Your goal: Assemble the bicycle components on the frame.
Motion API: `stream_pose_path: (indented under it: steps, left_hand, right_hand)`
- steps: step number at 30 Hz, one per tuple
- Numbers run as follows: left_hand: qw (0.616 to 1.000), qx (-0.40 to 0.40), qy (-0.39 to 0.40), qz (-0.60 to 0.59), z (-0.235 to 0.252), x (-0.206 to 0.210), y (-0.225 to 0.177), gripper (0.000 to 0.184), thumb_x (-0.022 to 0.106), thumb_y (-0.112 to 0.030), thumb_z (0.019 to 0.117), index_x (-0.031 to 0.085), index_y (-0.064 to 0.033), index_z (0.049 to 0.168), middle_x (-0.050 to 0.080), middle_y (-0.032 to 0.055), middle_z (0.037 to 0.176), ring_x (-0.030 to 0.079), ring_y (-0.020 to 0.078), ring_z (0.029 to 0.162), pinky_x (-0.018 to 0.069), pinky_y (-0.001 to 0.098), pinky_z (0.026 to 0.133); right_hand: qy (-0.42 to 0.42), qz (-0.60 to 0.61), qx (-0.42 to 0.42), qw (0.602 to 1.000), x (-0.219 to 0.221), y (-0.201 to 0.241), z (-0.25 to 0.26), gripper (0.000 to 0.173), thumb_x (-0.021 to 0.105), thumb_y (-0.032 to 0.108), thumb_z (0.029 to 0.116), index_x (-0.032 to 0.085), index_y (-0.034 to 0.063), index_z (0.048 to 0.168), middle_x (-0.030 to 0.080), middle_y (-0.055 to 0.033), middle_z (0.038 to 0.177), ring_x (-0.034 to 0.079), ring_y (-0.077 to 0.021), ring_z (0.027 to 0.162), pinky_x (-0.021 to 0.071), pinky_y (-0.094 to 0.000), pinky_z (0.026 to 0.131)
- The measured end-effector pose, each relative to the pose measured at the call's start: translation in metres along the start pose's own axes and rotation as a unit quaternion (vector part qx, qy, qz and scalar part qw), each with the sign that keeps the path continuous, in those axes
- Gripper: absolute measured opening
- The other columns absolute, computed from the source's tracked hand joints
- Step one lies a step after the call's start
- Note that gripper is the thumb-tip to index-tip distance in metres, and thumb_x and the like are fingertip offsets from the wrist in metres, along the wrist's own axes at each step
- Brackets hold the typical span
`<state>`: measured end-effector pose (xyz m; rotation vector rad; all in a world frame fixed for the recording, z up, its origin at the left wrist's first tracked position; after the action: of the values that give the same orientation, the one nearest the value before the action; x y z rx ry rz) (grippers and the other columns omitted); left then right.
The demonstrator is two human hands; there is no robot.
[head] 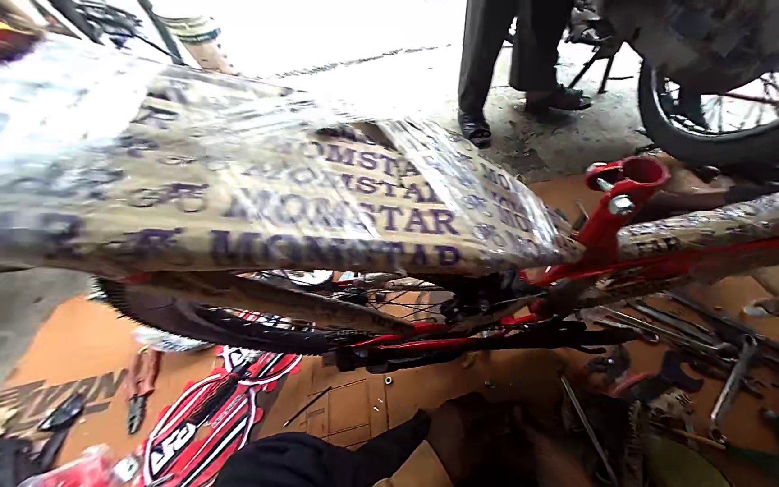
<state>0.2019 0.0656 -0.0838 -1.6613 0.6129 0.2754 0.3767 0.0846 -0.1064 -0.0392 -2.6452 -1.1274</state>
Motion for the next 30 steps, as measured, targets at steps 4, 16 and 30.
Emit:
stream_pose_path:
  steps: [4, 16, 30]
  left_hand:
    - [0.999, -0.024, 0.019, 0.023, -0.002, -0.001, 0.001, 0.03, 0.067, -0.036, 0.097, 0.076, -0.0221, 0.122, 0.073, 0.006, 0.108, 0.071, 0.0205, 0.095, 0.058, 0.0465, 0.088]
    - [0.993, 0.051, -0.011, 0.107, -0.008, 0.004, 0.007, 0.03, 0.061, -0.035, 0.1008, 0.074, -0.024, 0.125, 0.074, 0.0087, 0.103, 0.072, 0.0249, 0.094, 0.0586, 0.048, 0.085]
    - [0.989, 0.078, -0.041, 0.118, -0.002, 0.01, 0.012, 0.027, 0.062, -0.037, 0.1001, 0.077, -0.0262, 0.121, 0.075, 0.005, 0.1, 0.072, 0.0224, 0.093, 0.0595, 0.0472, 0.085]
  right_hand:
    - [0.055, -0.026, -0.005, 0.998, -0.002, -0.005, 0.004, 0.025, 0.055, -0.002, 0.1, 0.063, -0.0025, 0.123, 0.071, -0.0145, 0.105, 0.071, -0.0217, 0.087, 0.0622, -0.0387, 0.079]
    - [0.023, 0.03, 0.04, 0.998, 0.001, -0.007, 0.002, 0.023, 0.057, -0.004, 0.098, 0.067, -0.0032, 0.119, 0.072, -0.0143, 0.1, 0.07, -0.0209, 0.084, 0.0611, -0.0375, 0.078]
    - [-0.016, 0.176, 0.109, 0.978, 0.006, -0.003, -0.003, 0.017, 0.052, -0.003, 0.0988, 0.064, -0.0014, 0.11, 0.072, -0.0144, 0.093, 0.07, -0.0219, 0.082, 0.0607, -0.0373, 0.077]
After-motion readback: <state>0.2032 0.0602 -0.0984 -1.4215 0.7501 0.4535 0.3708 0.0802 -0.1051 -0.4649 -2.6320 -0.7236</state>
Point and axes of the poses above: each hand's wrist, its own z-axis towards the middle knuckle, its own x-axis out of the palm, y = z × x, the point moved 3 cm from there along z, towards the middle knuckle
